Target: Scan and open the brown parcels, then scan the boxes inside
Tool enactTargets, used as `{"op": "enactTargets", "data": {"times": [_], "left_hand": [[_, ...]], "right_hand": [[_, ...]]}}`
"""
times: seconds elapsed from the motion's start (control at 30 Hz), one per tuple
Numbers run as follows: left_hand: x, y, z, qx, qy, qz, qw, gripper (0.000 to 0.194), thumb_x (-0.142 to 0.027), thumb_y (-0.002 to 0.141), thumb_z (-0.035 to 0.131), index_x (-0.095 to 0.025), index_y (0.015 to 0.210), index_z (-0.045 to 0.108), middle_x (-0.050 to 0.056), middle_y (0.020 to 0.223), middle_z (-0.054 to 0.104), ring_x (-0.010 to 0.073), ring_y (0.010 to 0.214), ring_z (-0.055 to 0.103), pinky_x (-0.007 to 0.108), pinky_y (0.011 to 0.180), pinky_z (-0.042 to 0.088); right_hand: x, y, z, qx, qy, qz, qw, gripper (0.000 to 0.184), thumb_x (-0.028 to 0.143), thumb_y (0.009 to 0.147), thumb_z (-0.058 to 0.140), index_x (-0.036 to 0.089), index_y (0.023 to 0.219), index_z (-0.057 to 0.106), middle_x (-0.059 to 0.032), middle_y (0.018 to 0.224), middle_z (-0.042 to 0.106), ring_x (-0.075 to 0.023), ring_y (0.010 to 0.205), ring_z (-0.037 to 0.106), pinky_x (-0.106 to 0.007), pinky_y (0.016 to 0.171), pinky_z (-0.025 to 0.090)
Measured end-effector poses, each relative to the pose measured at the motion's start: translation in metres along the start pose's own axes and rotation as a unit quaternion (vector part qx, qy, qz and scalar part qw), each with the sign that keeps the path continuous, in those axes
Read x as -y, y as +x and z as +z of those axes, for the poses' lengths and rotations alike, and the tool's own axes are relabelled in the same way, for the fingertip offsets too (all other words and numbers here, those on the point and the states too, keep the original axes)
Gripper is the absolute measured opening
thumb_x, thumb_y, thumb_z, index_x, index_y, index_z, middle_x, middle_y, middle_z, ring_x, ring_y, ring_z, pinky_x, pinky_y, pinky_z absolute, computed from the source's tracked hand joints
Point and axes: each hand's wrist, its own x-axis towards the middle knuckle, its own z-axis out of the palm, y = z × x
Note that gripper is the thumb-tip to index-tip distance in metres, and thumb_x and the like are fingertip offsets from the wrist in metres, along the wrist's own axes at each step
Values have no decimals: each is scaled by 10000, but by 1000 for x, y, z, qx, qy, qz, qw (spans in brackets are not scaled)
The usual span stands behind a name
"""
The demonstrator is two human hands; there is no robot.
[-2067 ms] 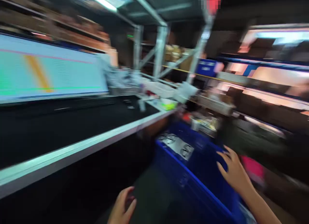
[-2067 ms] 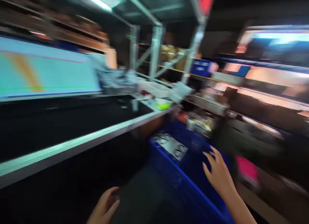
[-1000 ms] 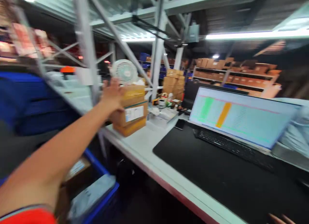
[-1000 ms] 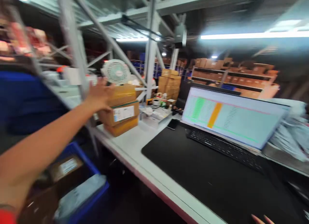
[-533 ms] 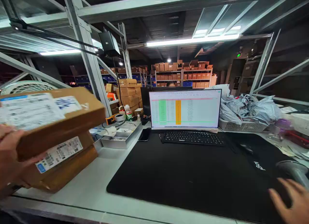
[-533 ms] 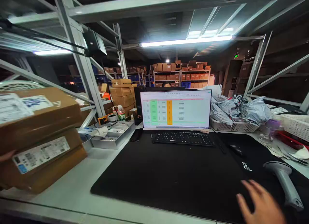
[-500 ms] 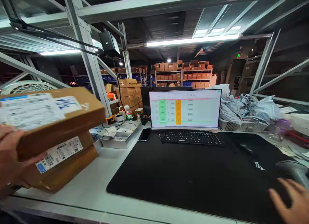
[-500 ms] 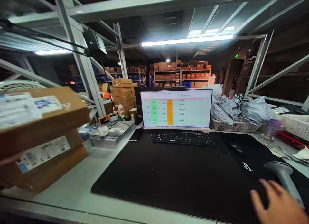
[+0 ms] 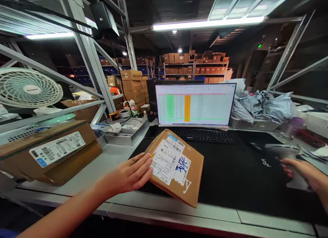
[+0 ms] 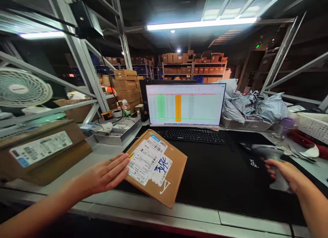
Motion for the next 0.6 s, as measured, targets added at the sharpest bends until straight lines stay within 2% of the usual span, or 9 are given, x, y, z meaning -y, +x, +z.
{"op": "enactTargets", "data": {"times": [0.07, 0.13, 0.23, 0.33, 0.4, 0.47, 0.6], "left_hand": [[3, 3, 3, 7, -10, 29, 1000, 261, -23, 867, 628, -144, 1098, 644, 113, 1211, 677, 298, 1392, 520, 538, 1239, 369], [5, 3, 7, 13, -15, 52, 998, 242, -51, 885, 625, -156, 1101, 654, 107, 1205, 682, 280, 1334, 576, 549, 1235, 371], [5, 6, 11, 25, -15, 78, 997, 240, -71, 891, 619, -151, 1114, 657, 116, 1195, 686, 285, 1282, 613, 564, 1227, 377], [4, 12, 9, 29, -16, 90, 995, 236, -74, 897, 593, -149, 1112, 652, 116, 1183, 689, 280, 1236, 639, 569, 1222, 380], [4, 18, 5, 23, -14, 94, 995, 222, -70, 908, 563, -150, 1099, 645, 108, 1155, 696, 263, 1197, 660, 565, 1217, 387], [4, 23, 0, 16, -10, 95, 995, 213, -65, 916, 541, -150, 1085, 637, 99, 1121, 705, 252, 1166, 674, 568, 1210, 394], [1, 18, -3, 25, -6, 77, 997, 207, -64, 910, 558, -150, 1078, 643, 101, 1137, 708, 261, 1180, 669, 606, 1214, 375]], "right_hand": [[26, -21, 16, 84, 106, 45, 990, 485, 623, 910, 531, 192, 698, 602, -29, 573, 515, -129, 463, 462, -312, 489, 382], [58, -48, 38, 154, 164, 52, 973, 398, 593, 885, 603, 199, 826, 607, 10, 554, 489, -121, 469, 439, -284, 480, 374], [107, -87, 68, 248, 136, 45, 958, 420, 597, 807, 672, 202, 916, 577, 40, 527, 490, -127, 425, 439, -251, 403, 350], [142, -107, 85, 331, 113, 22, 937, 385, 514, 794, 663, 182, 975, 590, 37, 580, 539, -122, 439, 485, -228, 401, 381], [153, -111, 91, 358, 112, -4, 927, 329, 447, 794, 649, 169, 964, 600, 28, 622, 563, -113, 469, 513, -223, 439, 419], [154, -111, 93, 365, 114, -9, 924, 312, 438, 803, 632, 165, 951, 597, 23, 646, 571, -106, 470, 512, -227, 451, 428], [134, -103, 88, 322, 114, 31, 939, 434, 555, 775, 660, 181, 979, 583, 1, 683, 609, -125, 473, 520, -262, 464, 453]]}}
